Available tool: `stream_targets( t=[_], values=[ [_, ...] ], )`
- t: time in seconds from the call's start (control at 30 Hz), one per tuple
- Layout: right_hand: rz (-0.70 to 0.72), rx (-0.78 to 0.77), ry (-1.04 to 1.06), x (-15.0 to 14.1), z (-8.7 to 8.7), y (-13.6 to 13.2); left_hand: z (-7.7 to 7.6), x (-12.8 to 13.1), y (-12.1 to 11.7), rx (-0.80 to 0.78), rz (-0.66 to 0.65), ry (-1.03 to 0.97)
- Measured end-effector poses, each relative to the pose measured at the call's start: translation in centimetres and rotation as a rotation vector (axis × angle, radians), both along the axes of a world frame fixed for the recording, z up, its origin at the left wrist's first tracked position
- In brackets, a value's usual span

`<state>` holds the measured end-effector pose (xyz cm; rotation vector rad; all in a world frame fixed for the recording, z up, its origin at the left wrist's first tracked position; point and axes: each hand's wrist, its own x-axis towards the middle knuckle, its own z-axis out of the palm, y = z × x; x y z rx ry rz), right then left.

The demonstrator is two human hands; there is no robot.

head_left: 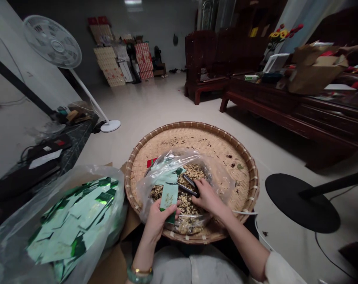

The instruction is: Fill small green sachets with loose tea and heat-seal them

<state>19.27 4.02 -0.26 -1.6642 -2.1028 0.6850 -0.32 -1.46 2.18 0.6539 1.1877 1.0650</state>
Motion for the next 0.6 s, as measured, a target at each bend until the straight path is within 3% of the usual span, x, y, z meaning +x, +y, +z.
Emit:
stream_targets(
  t=[0.23, 0.4, 0.6],
  values=[
    [-0.042, -0.168, 0.533, 2.8, 3.4, -0.4, 0.4, 0.1, 0.1, -0.038, -0.006, 0.012],
    [0.148, -0.265, 0.521, 2.2, 5.7, -1.1, 0.4, 0.5, 0.3, -0.057, -0.048, 0.040],
    [0.268, -0.226, 0.459, 0.4, 6.2, -0.7, 0.5, 0.5, 0.1, -0.044, -0.116, 0.117]
  ],
)
